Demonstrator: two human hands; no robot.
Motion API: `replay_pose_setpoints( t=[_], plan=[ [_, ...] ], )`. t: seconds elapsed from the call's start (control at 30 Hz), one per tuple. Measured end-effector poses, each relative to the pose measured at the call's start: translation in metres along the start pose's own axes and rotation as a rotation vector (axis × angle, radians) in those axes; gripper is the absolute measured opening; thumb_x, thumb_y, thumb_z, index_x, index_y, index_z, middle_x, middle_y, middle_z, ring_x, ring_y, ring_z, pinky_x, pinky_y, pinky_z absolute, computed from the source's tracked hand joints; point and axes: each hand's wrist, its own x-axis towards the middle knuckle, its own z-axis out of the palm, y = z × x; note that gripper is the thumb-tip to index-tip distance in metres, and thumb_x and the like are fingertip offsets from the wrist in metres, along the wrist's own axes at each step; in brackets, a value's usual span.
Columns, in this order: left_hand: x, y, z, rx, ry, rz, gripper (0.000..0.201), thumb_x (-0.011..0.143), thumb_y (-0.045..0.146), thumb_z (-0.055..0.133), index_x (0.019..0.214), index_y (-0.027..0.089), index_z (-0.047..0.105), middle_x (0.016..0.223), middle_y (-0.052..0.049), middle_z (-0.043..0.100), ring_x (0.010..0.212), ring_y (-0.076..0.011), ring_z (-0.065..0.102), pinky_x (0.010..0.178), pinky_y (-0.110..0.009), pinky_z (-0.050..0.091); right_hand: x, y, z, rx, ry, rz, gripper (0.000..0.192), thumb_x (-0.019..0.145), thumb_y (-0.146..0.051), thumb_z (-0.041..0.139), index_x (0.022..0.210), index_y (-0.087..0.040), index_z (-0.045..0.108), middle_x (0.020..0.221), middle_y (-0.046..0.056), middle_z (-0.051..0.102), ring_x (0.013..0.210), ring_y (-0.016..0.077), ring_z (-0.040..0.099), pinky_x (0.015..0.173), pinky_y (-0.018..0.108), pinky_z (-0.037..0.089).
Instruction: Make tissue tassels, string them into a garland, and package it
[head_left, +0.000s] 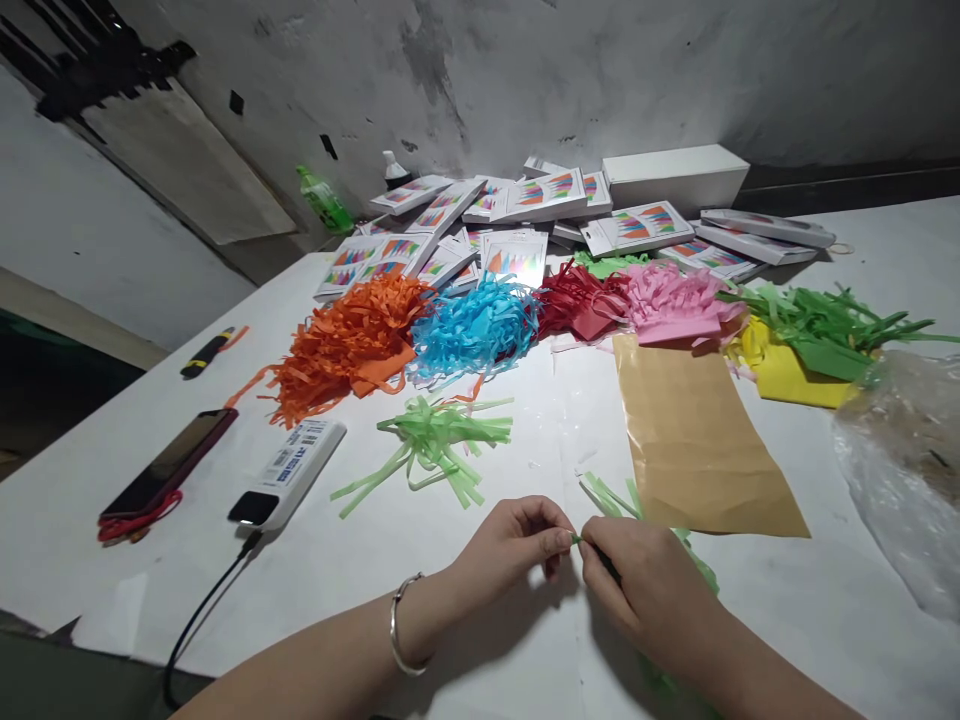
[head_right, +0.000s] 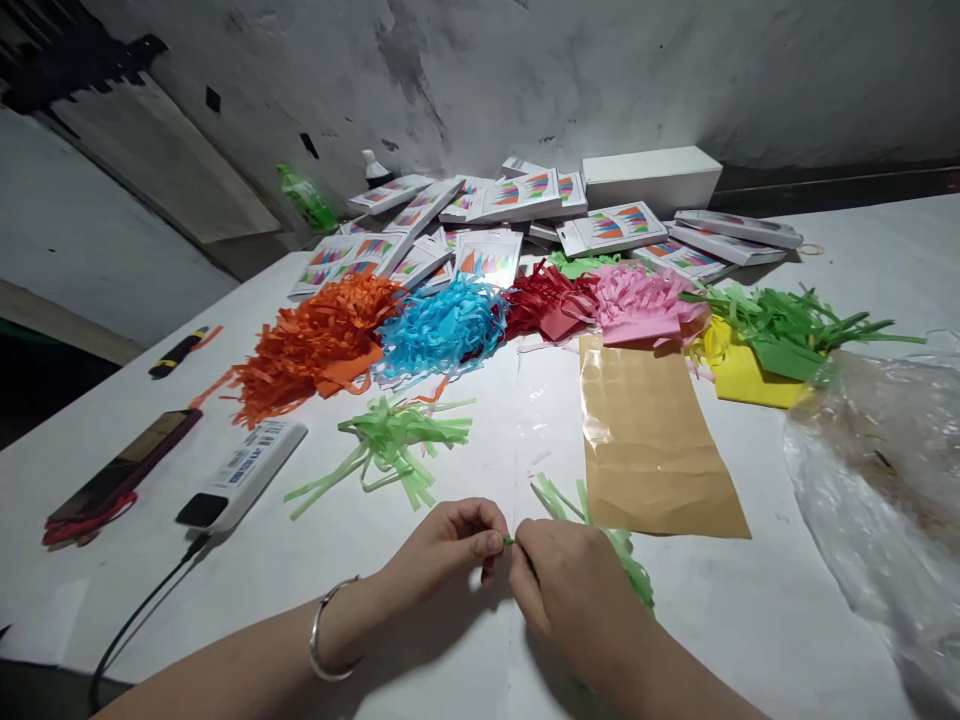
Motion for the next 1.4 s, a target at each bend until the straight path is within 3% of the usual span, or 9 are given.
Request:
replay_pose_setpoints(
  t=[0.17, 0.43, 0.6, 0.77, 0.97, 1.13, 1.3, 1.4],
  plan=[
    [-0.001, 0.001, -0.001, 0.01, -0.011, 0.009, 0.044, 0.066, 0.052, 0.088, 0.078, 0.013, 0.072, 0.062, -0.002, 0.065, 0.052, -0.0111, 0.058, 0.054, -0.024, 0.043, 0.002, -0.001, -0.001, 0.076, -0.006, -0.009, 0.03, 0.101, -0.02, 0.041, 0.072, -0.021, 0.05, 0.059, -0.005, 0.051, 0.05, 0.0104, 0.044, 0.051, 0.025, 0.028],
    [0.0, -0.003, -0.001, -0.025, 0.046, -0.008, 0.043, 0.063, 0.047, 0.091, 0.082, 0.013, 0.073, 0.059, -0.001, 0.066, 0.05, -0.0118, 0.061, 0.052, -0.023, 0.043, 0.001, 0.0, 0.003, 0.046, 0.099, -0.049, 0.032, 0.098, -0.018, 0.041, 0.066, -0.021, 0.041, 0.056, -0.006, 0.043, 0.048, 0.0089, 0.037, 0.049, 0.024, 0.026],
    [-0.002, -0.001, -0.001, 0.009, 0.025, -0.016, 0.041, 0.067, 0.049, 0.088, 0.076, 0.013, 0.071, 0.056, 0.0, 0.064, 0.048, -0.011, 0.058, 0.051, -0.023, 0.041, -0.001, 0.0, 0.003, 0.014, 0.079, -0.056, 0.032, 0.099, -0.018, 0.04, 0.067, -0.021, 0.043, 0.058, -0.005, 0.046, 0.049, 0.0098, 0.04, 0.05, 0.025, 0.026],
    [-0.001, -0.001, -0.003, 0.031, 0.02, -0.008, 0.043, 0.069, 0.051, 0.087, 0.077, 0.013, 0.069, 0.06, -0.002, 0.064, 0.049, -0.0107, 0.057, 0.05, -0.022, 0.04, -0.002, 0.002, 0.001, 0.167, -0.091, 0.012, 0.03, 0.105, -0.022, 0.037, 0.08, -0.021, 0.054, 0.068, -0.003, 0.059, 0.057, 0.0108, 0.052, 0.055, 0.023, 0.035],
    [-0.001, -0.001, -0.001, 0.082, 0.044, 0.06, 0.042, 0.07, 0.051, 0.086, 0.077, 0.013, 0.07, 0.064, -0.002, 0.064, 0.052, -0.0114, 0.059, 0.052, -0.023, 0.043, -0.003, 0.008, 0.007, -0.063, 0.035, -0.041, 0.032, 0.105, -0.024, 0.034, 0.077, -0.022, 0.051, 0.065, 0.0, 0.058, 0.056, 0.0162, 0.053, 0.054, 0.027, 0.033],
    [-0.003, 0.005, 0.0, 0.155, 0.043, 0.095, 0.038, 0.074, 0.05, 0.083, 0.077, 0.013, 0.072, 0.069, -0.004, 0.067, 0.055, -0.0117, 0.06, 0.055, -0.023, 0.046, 0.002, 0.006, -0.001, 0.142, -0.079, 0.007, 0.031, 0.104, -0.021, 0.036, 0.075, -0.022, 0.047, 0.065, -0.003, 0.059, 0.055, 0.0127, 0.054, 0.053, 0.023, 0.035],
    [-0.003, 0.009, -0.004, 0.192, -0.024, 0.077, 0.041, 0.08, 0.053, 0.075, 0.083, 0.012, 0.072, 0.066, -0.004, 0.066, 0.056, -0.0127, 0.062, 0.056, -0.022, 0.047, 0.002, 0.004, -0.002, 0.199, -0.064, 0.047, 0.03, 0.105, -0.022, 0.037, 0.078, -0.022, 0.05, 0.068, -0.003, 0.06, 0.057, 0.0124, 0.054, 0.055, 0.023, 0.036],
    [-0.004, 0.009, -0.004, 0.28, -0.004, 0.106, 0.037, 0.083, 0.05, 0.072, 0.081, 0.013, 0.069, 0.066, -0.003, 0.065, 0.056, -0.0124, 0.061, 0.055, -0.022, 0.047, -0.001, 0.006, 0.003, 0.143, -0.033, 0.005, 0.028, 0.105, -0.022, 0.038, 0.081, -0.022, 0.052, 0.069, -0.003, 0.06, 0.059, 0.0131, 0.055, 0.055, 0.024, 0.036]
  ],
)
